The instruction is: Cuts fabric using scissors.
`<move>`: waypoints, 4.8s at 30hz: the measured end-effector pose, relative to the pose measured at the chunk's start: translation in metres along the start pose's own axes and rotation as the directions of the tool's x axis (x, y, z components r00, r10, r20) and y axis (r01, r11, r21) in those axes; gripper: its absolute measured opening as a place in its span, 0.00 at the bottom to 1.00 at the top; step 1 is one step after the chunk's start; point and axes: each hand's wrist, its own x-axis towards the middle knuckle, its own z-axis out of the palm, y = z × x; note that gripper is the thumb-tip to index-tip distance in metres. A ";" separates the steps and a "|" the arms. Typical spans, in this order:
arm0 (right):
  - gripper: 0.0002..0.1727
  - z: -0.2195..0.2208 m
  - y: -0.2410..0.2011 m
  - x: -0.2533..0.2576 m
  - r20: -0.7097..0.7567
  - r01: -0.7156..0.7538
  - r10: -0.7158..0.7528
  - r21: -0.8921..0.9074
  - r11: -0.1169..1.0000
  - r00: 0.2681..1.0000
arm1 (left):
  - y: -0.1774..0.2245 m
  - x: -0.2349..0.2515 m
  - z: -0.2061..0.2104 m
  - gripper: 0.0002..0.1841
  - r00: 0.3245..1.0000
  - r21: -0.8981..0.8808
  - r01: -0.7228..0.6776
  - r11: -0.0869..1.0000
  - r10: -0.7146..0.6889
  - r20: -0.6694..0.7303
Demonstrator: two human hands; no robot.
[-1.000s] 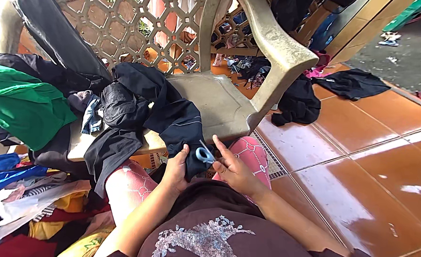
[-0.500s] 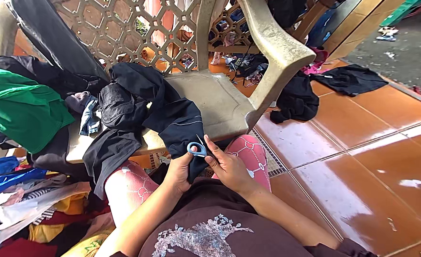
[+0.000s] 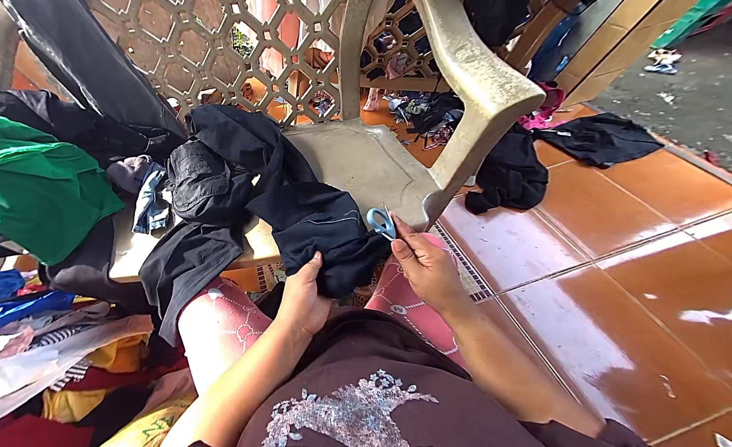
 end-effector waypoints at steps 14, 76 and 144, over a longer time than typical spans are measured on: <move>0.29 0.005 -0.004 -0.024 0.177 0.040 -0.049 0.055 0.998 0.983 | -0.002 0.037 -0.007 0.19 0.876 0.082 0.345 0.935 -0.352 0.329; 0.50 0.012 -0.002 -0.029 0.173 0.074 -0.076 0.017 0.997 0.982 | 0.005 0.029 0.016 0.14 0.995 0.202 0.029 0.979 -0.047 0.085; 0.32 0.020 -0.019 -0.014 0.256 -0.008 0.068 -0.232 0.973 0.964 | -0.013 0.012 0.023 0.10 0.999 0.242 -0.004 0.970 0.013 -0.036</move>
